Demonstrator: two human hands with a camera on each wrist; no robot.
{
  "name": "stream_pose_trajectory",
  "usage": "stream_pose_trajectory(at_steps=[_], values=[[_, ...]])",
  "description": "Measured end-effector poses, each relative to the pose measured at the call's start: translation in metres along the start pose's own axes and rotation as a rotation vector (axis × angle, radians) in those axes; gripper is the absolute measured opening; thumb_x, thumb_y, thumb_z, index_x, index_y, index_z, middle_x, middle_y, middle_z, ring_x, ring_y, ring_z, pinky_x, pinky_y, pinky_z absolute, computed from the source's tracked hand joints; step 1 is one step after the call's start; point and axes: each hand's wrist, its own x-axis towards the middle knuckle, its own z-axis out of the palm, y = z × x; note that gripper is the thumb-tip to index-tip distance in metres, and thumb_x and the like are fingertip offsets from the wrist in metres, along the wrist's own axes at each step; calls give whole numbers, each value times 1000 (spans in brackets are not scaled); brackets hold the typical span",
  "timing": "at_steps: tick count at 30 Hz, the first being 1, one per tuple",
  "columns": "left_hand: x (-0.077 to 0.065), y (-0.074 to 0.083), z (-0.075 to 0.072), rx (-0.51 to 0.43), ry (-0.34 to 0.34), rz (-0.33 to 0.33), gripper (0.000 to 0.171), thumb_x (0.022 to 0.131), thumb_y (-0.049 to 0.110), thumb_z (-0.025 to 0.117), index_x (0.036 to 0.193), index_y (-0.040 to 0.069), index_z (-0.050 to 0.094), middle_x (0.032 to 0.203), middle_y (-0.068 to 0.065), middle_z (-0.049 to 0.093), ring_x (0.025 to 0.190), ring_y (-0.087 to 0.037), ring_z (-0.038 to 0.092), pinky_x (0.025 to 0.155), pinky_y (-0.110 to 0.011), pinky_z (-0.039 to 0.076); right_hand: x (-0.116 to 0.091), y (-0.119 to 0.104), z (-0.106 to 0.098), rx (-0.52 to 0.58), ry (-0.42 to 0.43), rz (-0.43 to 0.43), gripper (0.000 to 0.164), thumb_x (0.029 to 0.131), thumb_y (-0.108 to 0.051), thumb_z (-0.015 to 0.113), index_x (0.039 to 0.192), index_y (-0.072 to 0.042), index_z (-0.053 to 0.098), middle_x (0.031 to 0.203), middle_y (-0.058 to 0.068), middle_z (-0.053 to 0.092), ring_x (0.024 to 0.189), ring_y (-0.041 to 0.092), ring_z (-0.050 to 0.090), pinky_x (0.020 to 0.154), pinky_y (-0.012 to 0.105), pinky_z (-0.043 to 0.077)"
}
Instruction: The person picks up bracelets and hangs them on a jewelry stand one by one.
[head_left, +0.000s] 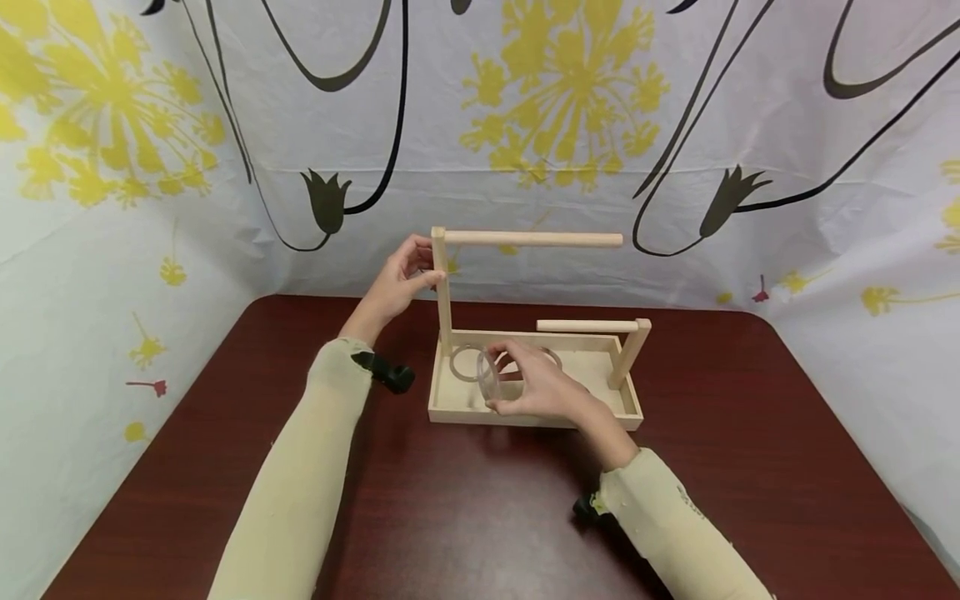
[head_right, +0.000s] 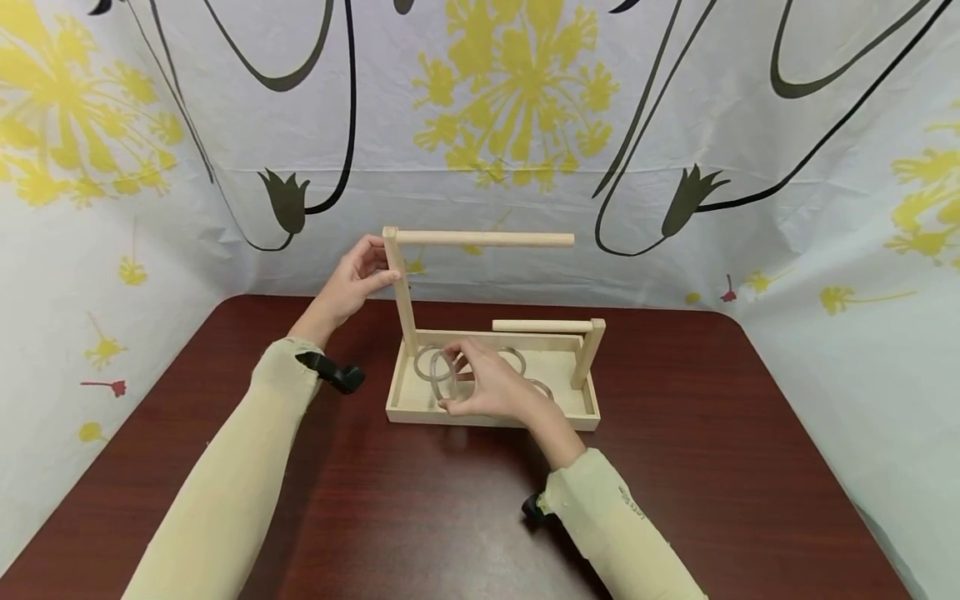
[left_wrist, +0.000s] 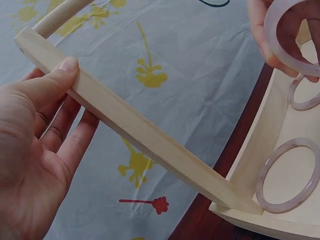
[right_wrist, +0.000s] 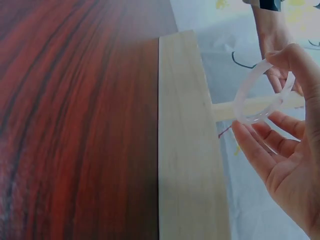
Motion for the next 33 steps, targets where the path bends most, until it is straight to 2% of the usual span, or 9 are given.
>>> stream_pose_trajectory(at_steps=[4, 11, 17, 25, 29, 33], values=[[0, 2, -2, 14, -2, -2, 36, 97, 3, 62, 129, -2, 47, 114, -9, 58, 97, -12, 58, 78, -27, 54, -1, -7, -2, -16, -8, -3, 65, 74, -15, 83, 130, -7, 51, 123, 10, 59, 108, 26, 65, 91, 36, 59], [3, 4, -5, 24, 17, -1, 36, 96, 3, 63, 129, 1, 49, 112, -3, 57, 99, -13, 57, 76, -26, 54, -1, -17, -9, -115, 7, -37, 67, 73, -22, 83, 131, -9, 52, 121, 4, 62, 105, 17, 67, 90, 30, 58], [1, 1, -1, 16, 13, 18, 34, 96, 1, 62, 127, -1, 48, 108, 0, 56, 95, -13, 57, 74, -23, 52, -5, -23, -14, -42, -6, -43, 67, 73, -16, 83, 131, -6, 51, 119, 8, 62, 105, 22, 67, 91, 27, 57], [-1, 0, 6, -18, -3, 11, 34, 98, 0, 59, 128, -4, 44, 108, 0, 55, 95, -11, 57, 76, -28, 53, -16, -36, -26, 120, -2, -23, 64, 74, -6, 83, 129, -7, 49, 122, 9, 57, 108, 28, 62, 93, 32, 58], [-1, 1, 5, -17, 2, 5, 34, 98, 0, 58, 128, -4, 43, 108, 0, 55, 95, -12, 57, 77, -29, 53, -15, -44, -37, 120, 17, -38, 63, 73, -4, 82, 128, -7, 50, 119, 10, 57, 106, 26, 62, 92, 31, 58], [1, -1, 3, -12, 1, 6, 33, 98, 0, 57, 128, -6, 43, 110, -5, 55, 95, -12, 57, 79, -36, 53, -13, -48, -47, 119, 31, -52, 63, 73, -3, 82, 128, -6, 52, 119, 9, 58, 104, 22, 62, 91, 32, 59]])
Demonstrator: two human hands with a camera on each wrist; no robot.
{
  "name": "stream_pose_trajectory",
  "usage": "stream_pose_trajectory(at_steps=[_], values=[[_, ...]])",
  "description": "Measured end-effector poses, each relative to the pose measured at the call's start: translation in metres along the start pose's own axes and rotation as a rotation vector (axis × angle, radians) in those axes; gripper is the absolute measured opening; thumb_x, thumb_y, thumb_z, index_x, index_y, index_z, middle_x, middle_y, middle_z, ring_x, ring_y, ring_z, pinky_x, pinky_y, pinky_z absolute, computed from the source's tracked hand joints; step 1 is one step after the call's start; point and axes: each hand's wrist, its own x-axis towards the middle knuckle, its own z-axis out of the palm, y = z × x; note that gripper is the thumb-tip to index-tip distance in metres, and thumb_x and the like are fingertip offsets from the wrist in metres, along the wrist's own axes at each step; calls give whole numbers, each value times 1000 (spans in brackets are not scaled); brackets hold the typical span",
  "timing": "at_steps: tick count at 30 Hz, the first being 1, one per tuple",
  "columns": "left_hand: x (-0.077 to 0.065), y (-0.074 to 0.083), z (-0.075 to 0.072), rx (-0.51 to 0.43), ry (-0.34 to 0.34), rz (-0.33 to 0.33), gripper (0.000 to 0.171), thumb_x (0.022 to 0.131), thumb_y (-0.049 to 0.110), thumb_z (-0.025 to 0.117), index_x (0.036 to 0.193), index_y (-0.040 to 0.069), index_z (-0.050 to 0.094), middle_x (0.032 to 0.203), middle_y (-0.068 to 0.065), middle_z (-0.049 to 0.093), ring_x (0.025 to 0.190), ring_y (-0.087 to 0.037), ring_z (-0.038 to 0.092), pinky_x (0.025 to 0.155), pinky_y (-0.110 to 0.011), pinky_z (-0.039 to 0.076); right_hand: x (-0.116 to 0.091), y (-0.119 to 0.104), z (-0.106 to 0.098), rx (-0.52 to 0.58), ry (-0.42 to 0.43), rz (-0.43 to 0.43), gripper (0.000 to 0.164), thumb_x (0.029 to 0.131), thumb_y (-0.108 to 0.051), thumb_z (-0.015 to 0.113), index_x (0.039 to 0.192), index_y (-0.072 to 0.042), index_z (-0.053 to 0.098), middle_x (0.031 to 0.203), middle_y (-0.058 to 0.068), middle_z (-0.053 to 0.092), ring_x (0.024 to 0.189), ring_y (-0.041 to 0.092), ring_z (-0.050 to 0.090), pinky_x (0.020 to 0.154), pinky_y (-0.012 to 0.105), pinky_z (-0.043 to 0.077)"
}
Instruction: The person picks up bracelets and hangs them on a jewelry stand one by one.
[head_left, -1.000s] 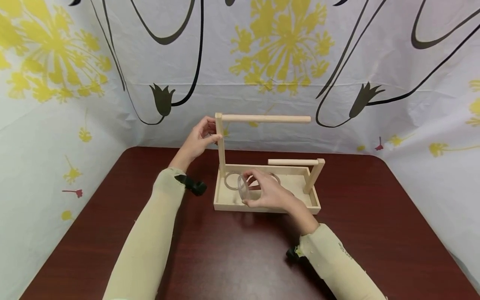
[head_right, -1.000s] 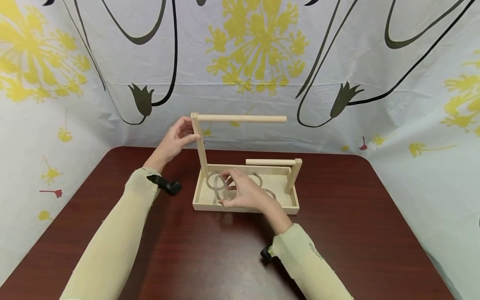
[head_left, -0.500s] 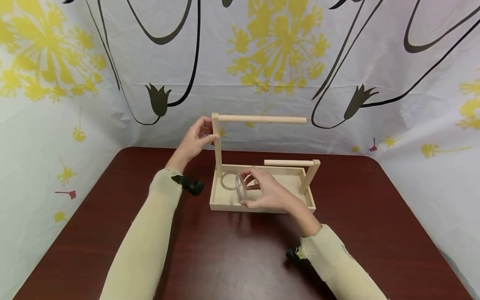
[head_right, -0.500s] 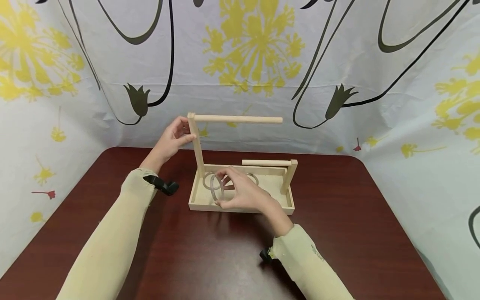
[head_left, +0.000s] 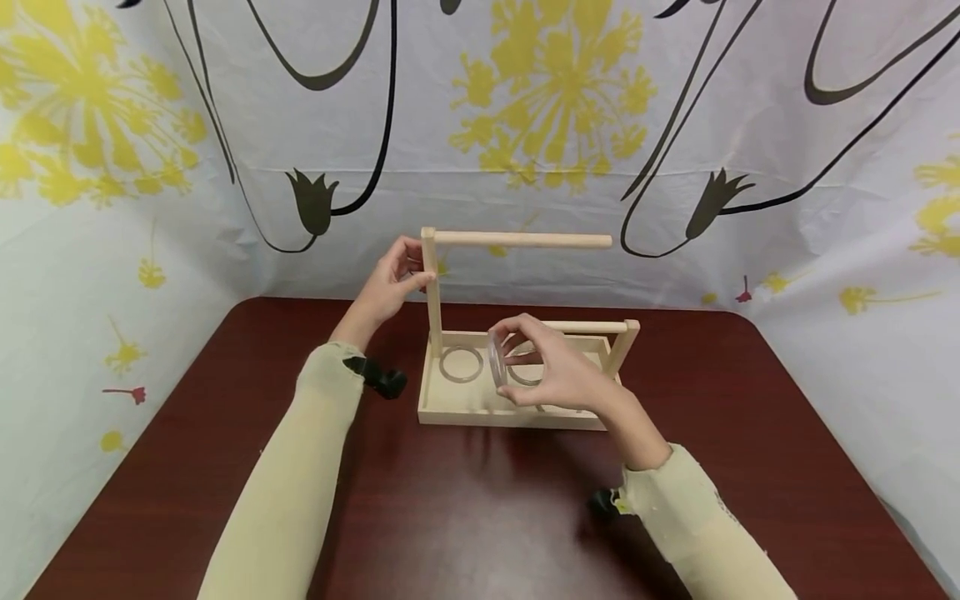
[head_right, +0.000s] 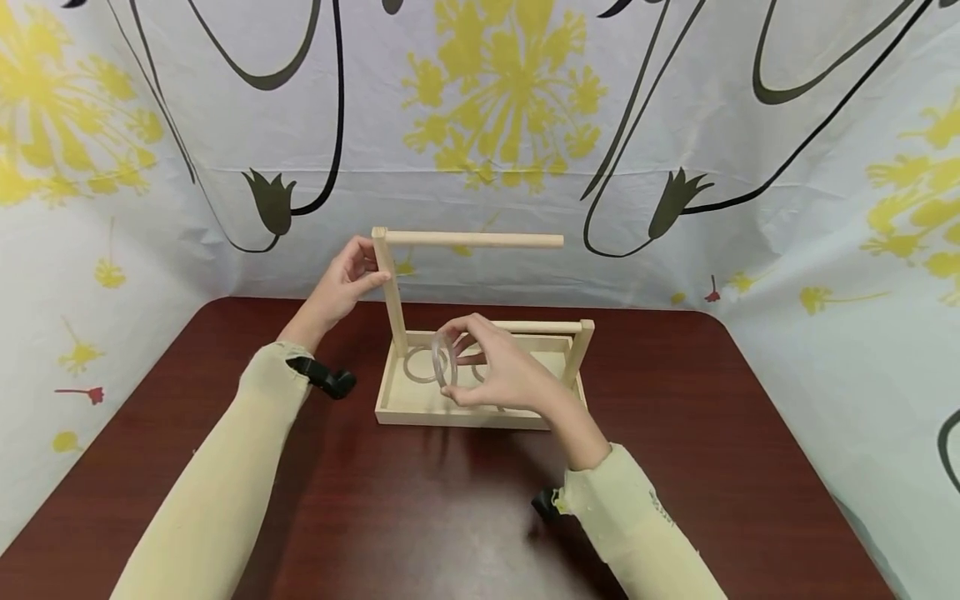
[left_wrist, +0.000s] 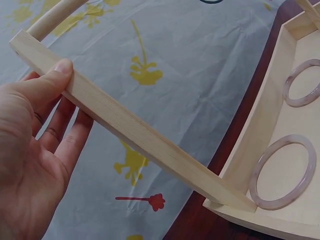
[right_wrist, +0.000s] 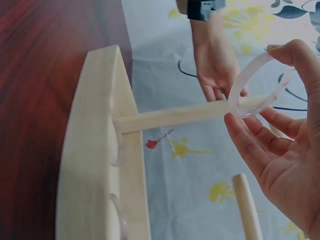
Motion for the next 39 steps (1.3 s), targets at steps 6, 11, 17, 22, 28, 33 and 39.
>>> stream_pose_trajectory(at_steps=[6, 11, 17, 22, 28, 33, 39], values=[[-1, 1, 0, -3, -4, -1, 33, 99, 0, 57, 128, -6, 42, 111, -6, 56, 95, -12, 57, 78, -32, 53, -1, -7, -18, -15, 51, -8, 61, 74, -1, 82, 128, -6, 53, 117, 8, 60, 105, 21, 61, 92, 32, 58], [0, 3, 0, -4, -7, 1, 33, 99, -1, 57, 128, -5, 42, 110, -1, 55, 95, -13, 57, 79, -34, 53, -2, -11, -35, -63, 109, 1, 60, 76, 0, 80, 129, -5, 53, 117, 9, 60, 106, 21, 63, 94, 32, 57], [0, 3, 1, -3, -3, -3, 33, 98, -1, 57, 128, -5, 43, 108, 2, 55, 95, -13, 57, 81, -42, 54, -4, -12, -45, -50, 150, 32, 63, 75, 5, 79, 130, -3, 51, 118, 13, 60, 106, 23, 64, 94, 31, 57], [0, 4, 1, -5, 1, -6, 32, 98, -1, 57, 127, -4, 43, 108, 2, 55, 96, -12, 57, 81, -42, 53, -5, -8, -49, -34, 181, 21, 62, 74, 6, 79, 129, -2, 51, 114, 14, 60, 104, 25, 65, 94, 36, 57], [0, 3, 0, -7, 3, -14, 32, 99, 0, 57, 127, -3, 43, 107, 3, 55, 95, -12, 57, 82, -46, 52, -7, -5, -55, -58, 236, 26, 62, 76, 4, 79, 132, -3, 51, 120, 11, 57, 105, 14, 63, 92, 29, 57], [0, 2, 0, -2, 1, -17, 32, 99, 1, 58, 127, -2, 44, 108, 3, 54, 96, -12, 57, 83, -45, 53, -8, -4, -62, -74, 302, 38, 62, 78, 3, 78, 133, -3, 51, 121, 8, 57, 108, 10, 60, 93, 25, 56], [0, -1, 0, -8, 4, -2, 31, 99, 0, 57, 127, -2, 44, 106, 3, 55, 94, -12, 57, 79, -37, 53, -11, -3, -71, -114, 401, 47, 64, 78, 1, 79, 135, -3, 50, 122, 8, 56, 109, 10, 58, 95, 19, 54]])
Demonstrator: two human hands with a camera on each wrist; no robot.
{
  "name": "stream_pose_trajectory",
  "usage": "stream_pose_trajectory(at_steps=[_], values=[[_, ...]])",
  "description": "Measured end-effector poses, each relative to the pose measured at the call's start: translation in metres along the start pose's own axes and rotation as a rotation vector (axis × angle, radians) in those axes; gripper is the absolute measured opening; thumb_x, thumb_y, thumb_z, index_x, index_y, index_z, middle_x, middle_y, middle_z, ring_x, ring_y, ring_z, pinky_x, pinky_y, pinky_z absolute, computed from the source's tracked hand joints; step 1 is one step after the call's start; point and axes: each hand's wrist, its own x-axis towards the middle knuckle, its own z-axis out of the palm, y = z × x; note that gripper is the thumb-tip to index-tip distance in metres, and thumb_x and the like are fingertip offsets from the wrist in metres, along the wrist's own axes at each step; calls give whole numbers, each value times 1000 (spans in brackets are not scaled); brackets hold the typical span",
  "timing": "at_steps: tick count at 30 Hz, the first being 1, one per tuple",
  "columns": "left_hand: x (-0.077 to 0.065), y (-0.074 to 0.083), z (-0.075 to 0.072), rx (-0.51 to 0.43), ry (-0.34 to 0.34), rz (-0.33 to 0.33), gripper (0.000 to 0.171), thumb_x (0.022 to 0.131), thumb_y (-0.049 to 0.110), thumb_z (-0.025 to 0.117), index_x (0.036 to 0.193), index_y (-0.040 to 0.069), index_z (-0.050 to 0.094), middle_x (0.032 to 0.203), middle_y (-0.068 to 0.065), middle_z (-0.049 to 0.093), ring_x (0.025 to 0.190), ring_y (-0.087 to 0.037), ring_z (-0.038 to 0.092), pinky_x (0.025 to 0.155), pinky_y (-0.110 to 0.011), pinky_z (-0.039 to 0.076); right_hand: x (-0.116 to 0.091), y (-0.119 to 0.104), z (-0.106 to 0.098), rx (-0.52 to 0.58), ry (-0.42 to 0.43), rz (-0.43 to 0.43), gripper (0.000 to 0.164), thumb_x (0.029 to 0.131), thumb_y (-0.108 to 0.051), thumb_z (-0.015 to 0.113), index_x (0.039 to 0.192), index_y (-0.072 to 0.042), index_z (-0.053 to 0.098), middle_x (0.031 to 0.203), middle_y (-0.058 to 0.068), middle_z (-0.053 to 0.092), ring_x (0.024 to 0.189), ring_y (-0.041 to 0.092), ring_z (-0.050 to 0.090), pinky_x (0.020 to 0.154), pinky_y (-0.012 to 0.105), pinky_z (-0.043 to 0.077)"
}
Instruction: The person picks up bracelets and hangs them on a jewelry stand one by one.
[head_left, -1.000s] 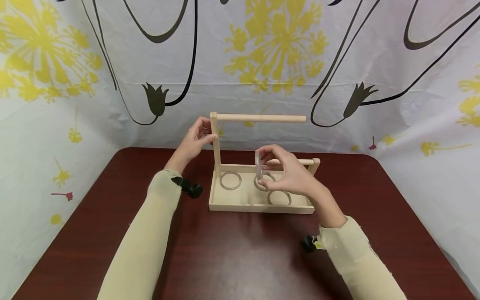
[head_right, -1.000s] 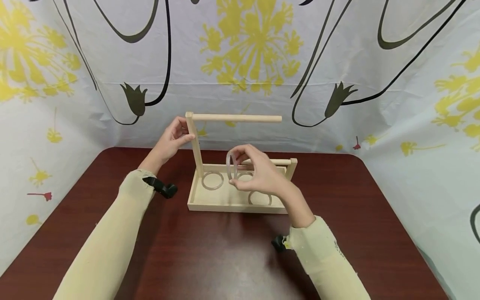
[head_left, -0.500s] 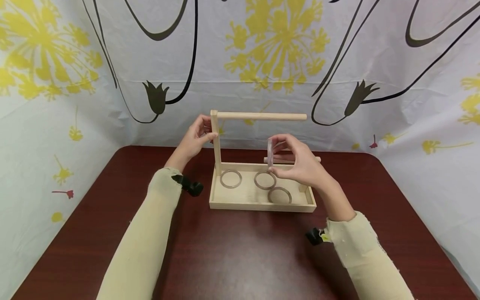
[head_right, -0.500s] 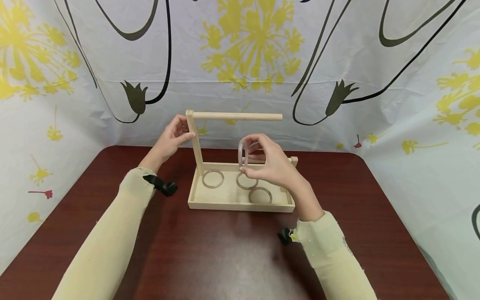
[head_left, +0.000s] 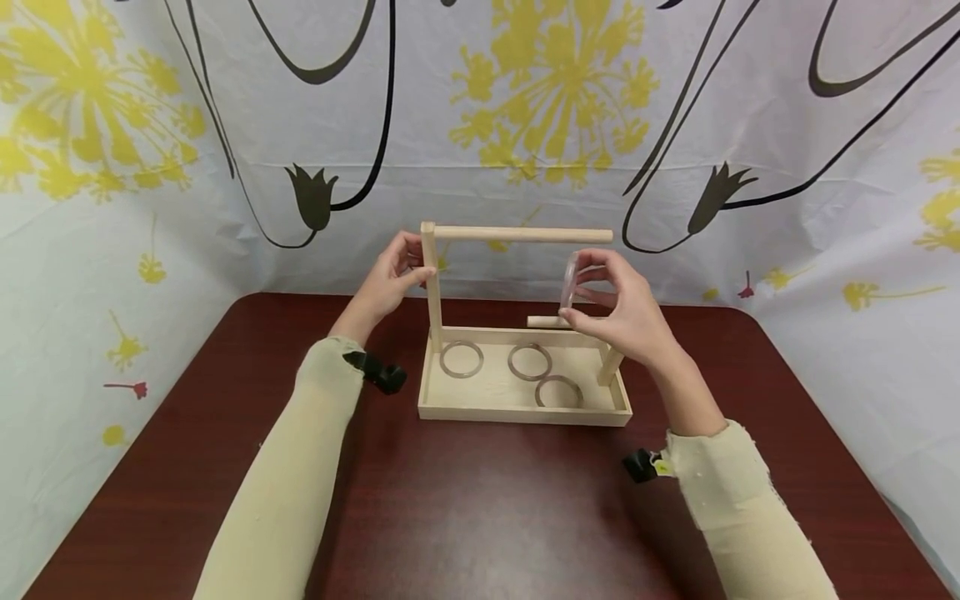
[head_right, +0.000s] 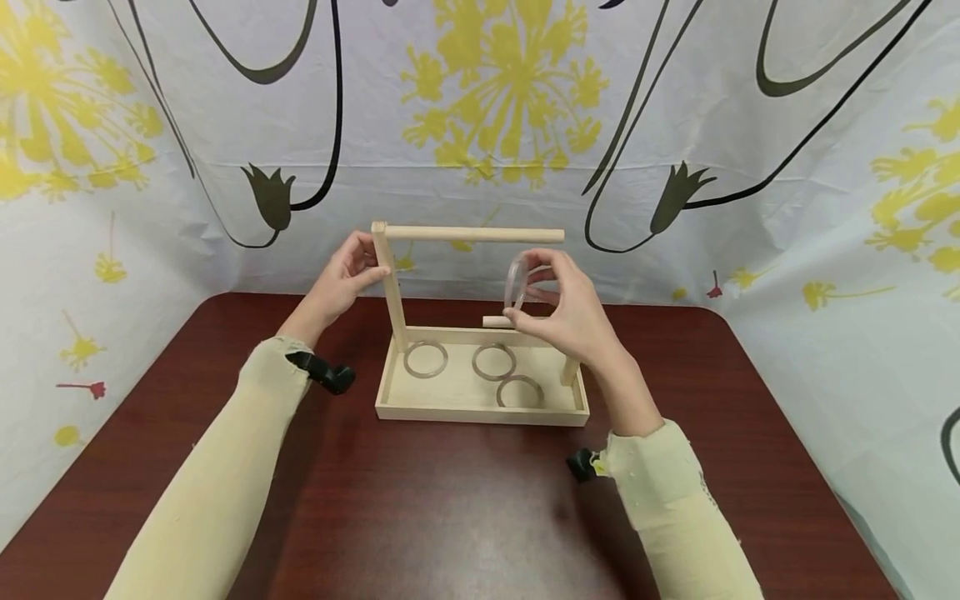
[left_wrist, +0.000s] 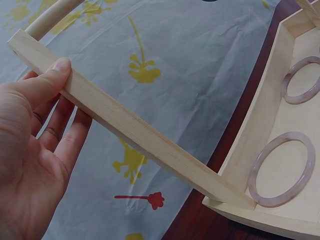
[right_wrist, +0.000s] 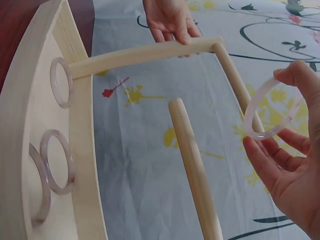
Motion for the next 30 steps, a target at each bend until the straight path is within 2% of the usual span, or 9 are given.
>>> stream_pose_trajectory(at_steps=[4, 9, 13, 21, 30], values=[[-1, -1, 0, 3, -1, 1, 31, 99, 1, 57, 126, -3, 44, 107, 2, 55, 94, -13, 57, 78, -34, 53, 0, 1, -7, -29, 70, 16, 65, 79, 0, 79, 136, -2, 49, 124, 7, 55, 110, 8, 57, 94, 18, 53], [-2, -1, 0, -1, 1, -4, 32, 99, 1, 58, 127, -4, 43, 109, -1, 55, 95, -13, 57, 80, -40, 53, 4, 6, -15, -61, 153, 21, 67, 77, 2, 79, 137, 1, 48, 126, 8, 53, 110, 7, 55, 92, 14, 53], [-2, -1, -1, -11, 4, -2, 33, 99, 0, 57, 127, -5, 42, 109, -1, 54, 96, -14, 57, 78, -35, 52, 9, 9, -21, -78, 194, 16, 68, 77, 2, 78, 138, 1, 48, 129, 10, 53, 110, 8, 55, 92, 13, 53], [-1, 1, 0, -19, 3, 2, 32, 98, -1, 58, 127, -3, 44, 106, 4, 54, 95, -12, 56, 74, -24, 52, 13, 14, -32, -136, 229, 48, 67, 78, -2, 79, 138, -1, 48, 130, 11, 52, 113, 14, 55, 92, 13, 52], [-1, 1, 0, -31, -2, 8, 33, 98, -3, 57, 127, -6, 42, 105, 4, 54, 96, -11, 58, 74, -22, 52, 18, 21, -36, -174, 208, 88, 70, 81, -8, 79, 142, -3, 45, 136, 14, 50, 119, 26, 55, 95, 17, 53]])
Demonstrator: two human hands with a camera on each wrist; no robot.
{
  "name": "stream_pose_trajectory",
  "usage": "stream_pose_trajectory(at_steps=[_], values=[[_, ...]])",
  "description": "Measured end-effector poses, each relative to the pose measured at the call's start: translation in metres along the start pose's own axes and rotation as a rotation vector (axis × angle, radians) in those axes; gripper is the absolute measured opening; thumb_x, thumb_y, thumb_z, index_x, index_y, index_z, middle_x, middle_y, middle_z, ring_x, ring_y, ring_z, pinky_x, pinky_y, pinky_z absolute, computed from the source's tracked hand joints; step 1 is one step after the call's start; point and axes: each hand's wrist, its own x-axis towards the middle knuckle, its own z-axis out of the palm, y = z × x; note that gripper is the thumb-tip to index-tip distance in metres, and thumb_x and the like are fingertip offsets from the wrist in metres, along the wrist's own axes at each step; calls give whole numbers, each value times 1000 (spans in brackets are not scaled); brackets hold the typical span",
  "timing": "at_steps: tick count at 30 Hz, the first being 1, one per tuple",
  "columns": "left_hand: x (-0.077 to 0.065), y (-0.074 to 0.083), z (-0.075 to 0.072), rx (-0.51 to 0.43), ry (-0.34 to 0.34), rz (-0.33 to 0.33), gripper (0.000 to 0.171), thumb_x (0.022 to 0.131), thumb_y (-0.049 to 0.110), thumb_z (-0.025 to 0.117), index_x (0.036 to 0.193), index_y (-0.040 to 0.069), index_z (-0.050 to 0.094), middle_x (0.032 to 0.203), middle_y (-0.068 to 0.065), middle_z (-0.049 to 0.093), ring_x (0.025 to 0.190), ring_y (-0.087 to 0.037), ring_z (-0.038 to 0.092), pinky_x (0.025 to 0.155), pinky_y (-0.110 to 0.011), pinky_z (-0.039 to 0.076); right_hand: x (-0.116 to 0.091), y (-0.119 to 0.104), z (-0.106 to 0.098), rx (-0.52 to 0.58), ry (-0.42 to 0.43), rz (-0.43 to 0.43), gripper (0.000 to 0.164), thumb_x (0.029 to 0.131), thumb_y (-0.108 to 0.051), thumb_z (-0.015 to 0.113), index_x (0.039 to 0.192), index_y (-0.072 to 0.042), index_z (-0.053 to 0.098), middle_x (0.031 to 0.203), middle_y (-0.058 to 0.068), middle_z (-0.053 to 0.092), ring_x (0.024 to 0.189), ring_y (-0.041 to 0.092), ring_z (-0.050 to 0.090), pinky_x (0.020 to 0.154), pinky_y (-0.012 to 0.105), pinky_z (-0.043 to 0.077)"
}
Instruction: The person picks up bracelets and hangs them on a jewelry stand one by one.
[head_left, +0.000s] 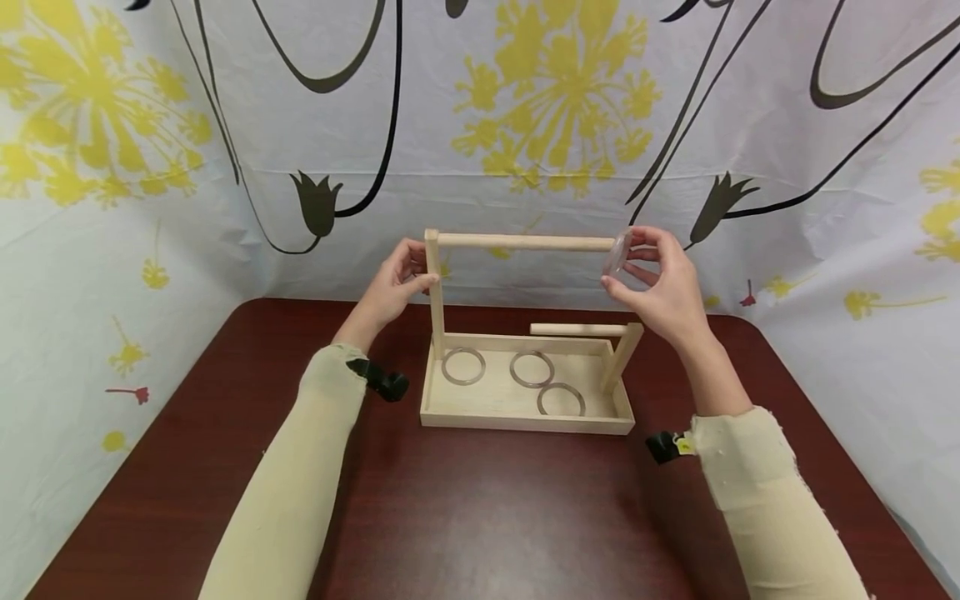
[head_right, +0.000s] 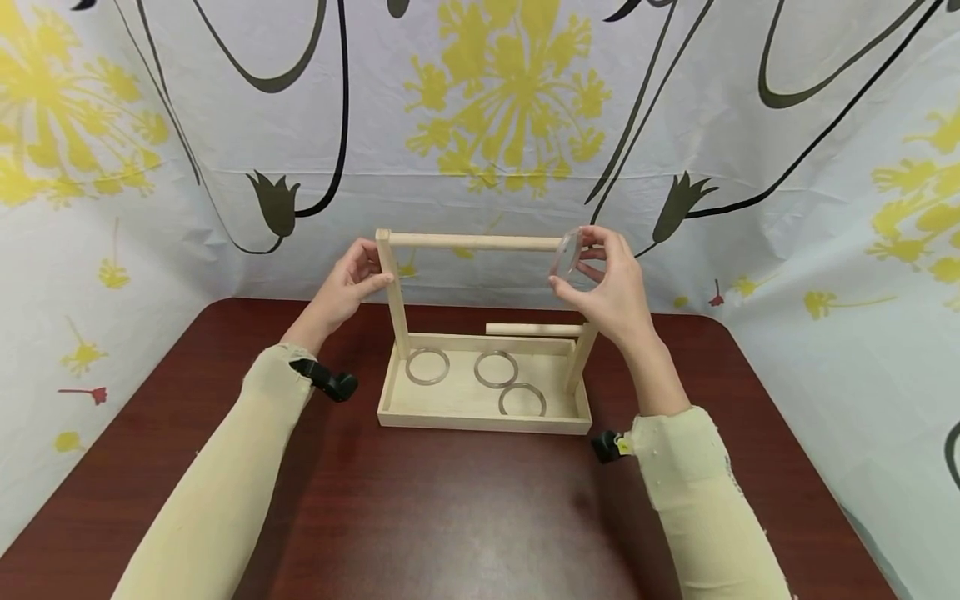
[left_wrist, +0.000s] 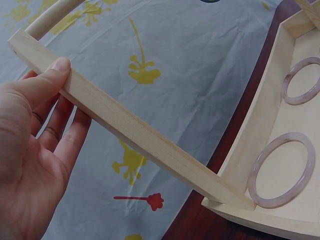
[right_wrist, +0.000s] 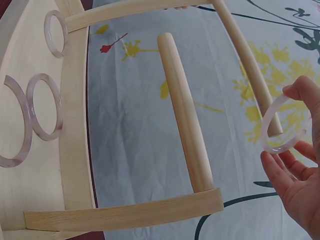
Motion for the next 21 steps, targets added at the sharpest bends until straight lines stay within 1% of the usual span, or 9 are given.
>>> stream_pose_trajectory(at_steps=[3, 7, 10, 13, 17, 21], values=[[0, 0, 0, 1, -1, 2, 33, 98, -2, 57, 127, -7, 41, 105, 3, 54, 97, -11, 58, 74, -23, 52, 1, 1, 0, -2, -2, 3, 69, 81, -9, 79, 142, -3, 45, 136, 13, 51, 119, 25, 55, 96, 17, 53], [1, 0, 0, 6, 3, -3, 33, 98, -3, 57, 127, -7, 42, 106, 3, 54, 98, -11, 58, 79, -35, 54, 4, 2, 1, 0, -5, 3, 69, 82, -9, 79, 142, -3, 45, 136, 13, 50, 119, 25, 55, 96, 16, 52], [2, 0, 0, 9, 5, -3, 33, 98, -3, 57, 127, -6, 42, 106, 3, 54, 98, -11, 58, 81, -43, 54, 8, 3, 3, 1, -3, 3, 69, 82, -9, 78, 142, -3, 45, 136, 13, 50, 118, 24, 55, 96, 16, 52], [2, 1, 0, 4, 3, 1, 33, 98, -3, 57, 127, -5, 43, 106, 4, 54, 97, -11, 58, 79, -35, 54, 11, 4, 4, 7, 1, 0, 67, 82, -8, 78, 141, -3, 46, 135, 13, 50, 117, 23, 55, 96, 16, 52], [0, 2, 0, -3, 0, 0, 31, 98, -2, 57, 126, -3, 43, 106, 4, 55, 96, -11, 58, 75, -23, 52, 15, 2, 7, 28, -4, -8, 65, 82, -7, 77, 139, -1, 47, 134, 14, 50, 115, 20, 56, 97, 17, 51], [-1, 1, 1, 2, -3, -16, 30, 99, -1, 57, 125, -2, 43, 105, 3, 55, 96, -11, 58, 74, -22, 51, 17, 2, 9, 38, -28, -14, 66, 82, -6, 77, 140, 1, 46, 136, 14, 49, 116, 21, 55, 98, 20, 52]])
